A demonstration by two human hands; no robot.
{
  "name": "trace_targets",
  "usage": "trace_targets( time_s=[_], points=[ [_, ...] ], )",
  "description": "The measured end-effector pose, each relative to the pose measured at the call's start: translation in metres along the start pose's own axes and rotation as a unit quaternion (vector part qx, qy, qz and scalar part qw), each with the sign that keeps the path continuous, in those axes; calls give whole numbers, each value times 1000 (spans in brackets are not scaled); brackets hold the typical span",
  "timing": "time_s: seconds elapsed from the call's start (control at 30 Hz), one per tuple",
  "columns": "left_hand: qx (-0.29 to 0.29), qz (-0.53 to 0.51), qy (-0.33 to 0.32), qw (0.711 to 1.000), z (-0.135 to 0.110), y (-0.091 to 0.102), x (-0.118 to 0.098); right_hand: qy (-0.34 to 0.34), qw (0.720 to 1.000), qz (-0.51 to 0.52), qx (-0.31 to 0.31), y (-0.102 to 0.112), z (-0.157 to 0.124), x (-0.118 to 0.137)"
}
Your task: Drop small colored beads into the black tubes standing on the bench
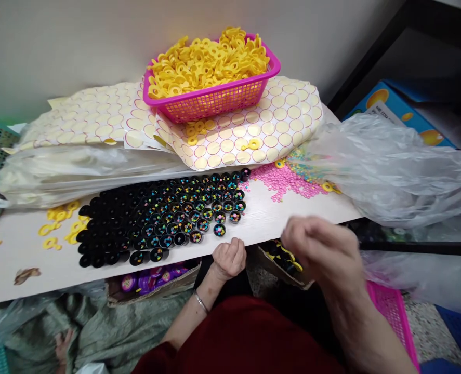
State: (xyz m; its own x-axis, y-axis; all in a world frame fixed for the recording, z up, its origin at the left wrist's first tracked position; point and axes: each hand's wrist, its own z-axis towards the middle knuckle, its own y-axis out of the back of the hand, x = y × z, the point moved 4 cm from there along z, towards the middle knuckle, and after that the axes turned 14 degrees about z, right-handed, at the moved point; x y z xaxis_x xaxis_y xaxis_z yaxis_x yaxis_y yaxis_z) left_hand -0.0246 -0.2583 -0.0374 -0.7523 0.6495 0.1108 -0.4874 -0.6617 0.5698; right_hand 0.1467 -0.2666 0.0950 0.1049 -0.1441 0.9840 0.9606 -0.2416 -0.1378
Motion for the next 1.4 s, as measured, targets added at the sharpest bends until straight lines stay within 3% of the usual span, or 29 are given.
trace_targets(
  time_s=[0.07, 0.17, 0.27, 0.37, 0.63, 0.8, 1.0, 1.17, 1.4],
  points=[
    [-4, -1, 3, 1000, 1, 0, 0, 3, 990, -129, -59, 17, 31, -29],
    [-11, -7, 10, 1000, 0, 0, 0, -2, 932, -347, -106, 38, 58, -75],
    [-7, -7, 15, 1000, -2, -1, 0, 39, 897, -427, -108, 45, 62, -105],
    [0, -1, 14, 1000, -3, -2, 0, 85, 880, -454, -113, 43, 58, -114],
    [-10, 4, 3, 1000, 1, 0, 0, 94, 826, -550, -82, 37, 61, -116],
    [-12, 4, 4, 1000, 1, 0, 0, 82, 828, -551, -64, 46, 62, -118],
    [-3, 12, 3, 1000, -2, -2, 1, 82, 890, -438, -95, 61, 61, -111],
    [-6, 9, -4, 1000, -3, -3, 1, 71, 881, -466, -43, 62, 60, -111],
    [-17, 11, -9, 1000, -2, -3, 0, 64, 870, -488, -42, 67, 63, -115]
  ],
)
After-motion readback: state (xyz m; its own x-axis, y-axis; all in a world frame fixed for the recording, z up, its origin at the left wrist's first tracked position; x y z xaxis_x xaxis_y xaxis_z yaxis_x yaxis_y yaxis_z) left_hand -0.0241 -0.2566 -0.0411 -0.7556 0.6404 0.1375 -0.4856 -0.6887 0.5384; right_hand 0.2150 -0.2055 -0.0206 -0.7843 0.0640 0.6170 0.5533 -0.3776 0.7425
